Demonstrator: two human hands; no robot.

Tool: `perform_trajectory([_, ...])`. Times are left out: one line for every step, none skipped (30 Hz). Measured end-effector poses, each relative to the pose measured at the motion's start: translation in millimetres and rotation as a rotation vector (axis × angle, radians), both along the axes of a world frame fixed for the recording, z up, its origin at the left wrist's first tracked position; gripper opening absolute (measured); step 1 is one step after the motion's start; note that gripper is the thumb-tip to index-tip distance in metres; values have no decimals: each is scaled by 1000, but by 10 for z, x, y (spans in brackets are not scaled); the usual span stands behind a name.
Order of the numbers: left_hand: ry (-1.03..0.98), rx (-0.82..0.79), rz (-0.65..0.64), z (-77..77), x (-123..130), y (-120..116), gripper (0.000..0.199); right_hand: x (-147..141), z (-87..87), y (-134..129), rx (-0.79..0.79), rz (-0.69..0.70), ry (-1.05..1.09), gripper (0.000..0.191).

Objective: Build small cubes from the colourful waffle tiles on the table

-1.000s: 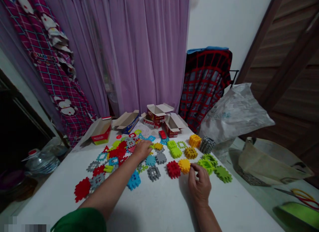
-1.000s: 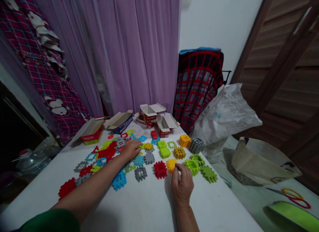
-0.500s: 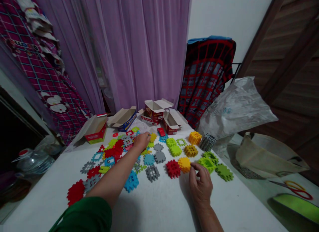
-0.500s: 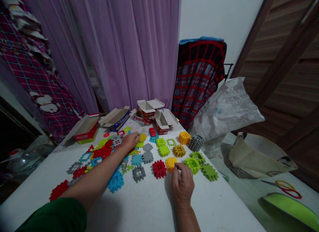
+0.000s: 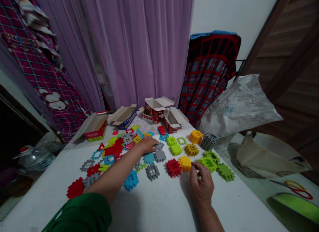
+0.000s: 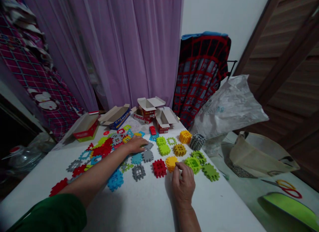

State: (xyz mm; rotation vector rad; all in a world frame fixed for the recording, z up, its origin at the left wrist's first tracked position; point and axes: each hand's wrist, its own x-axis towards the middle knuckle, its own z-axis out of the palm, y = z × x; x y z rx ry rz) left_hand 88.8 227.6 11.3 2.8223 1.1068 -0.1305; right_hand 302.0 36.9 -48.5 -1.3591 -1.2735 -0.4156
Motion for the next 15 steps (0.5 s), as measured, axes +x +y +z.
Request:
perform_trajectory([14, 12, 9, 1, 3, -7, 28, 1, -1, 1, 0, 3, -2, 8])
perform_trajectory([30, 26, 22, 2, 11, -19, 26, 0, -2, 2, -2, 6, -1, 8])
perform_trajectory([40, 40, 38, 5, 24, -35, 25, -2, -1, 1, -4, 8, 2, 8])
perform_trajectory([40, 54, 54, 8, 41, -50, 25, -4, 1, -1, -7, 8, 8, 9])
perform_trajectory([30, 65, 70, 13, 59, -64, 26, -7, 4, -4, -10, 6, 17, 9])
perform_trajectory([12, 71, 92, 22, 75, -72, 27, -10, 7, -10, -17, 2, 29, 10])
perform_trajectory([-20, 73, 129, 36, 88, -75, 27, -13, 11, -16, -26, -2, 40, 10])
perform_trajectory([-63, 73, 179, 56, 94, -73, 28, -15, 15, -22, -34, -5, 51, 10])
perform_trajectory([-105, 72, 234, 81, 94, -67, 29, -17, 19, -28, -42, -7, 60, 10])
perform_trajectory([-140, 75, 286, 110, 86, -59, 30, -18, 23, -32, -46, -8, 67, 9])
perform_trajectory([-176, 76, 333, 142, 71, -52, 32, -20, 26, -34, -46, -7, 71, 9])
perform_trajectory([-218, 64, 369, 172, 49, -47, 33, -21, 29, -34, -43, -6, 73, 9])
perform_trajectory([-264, 30, 389, 198, 22, -48, 34, -21, 32, -33, -40, -6, 72, 9])
perform_trajectory([-311, -37, 395, 217, -10, -55, 34, -22, 35, -29, -39, -6, 69, 9])
perform_trajectory([-364, -132, 403, 226, -42, -69, 34, -22, 37, -24, -37, -5, 66, 9])
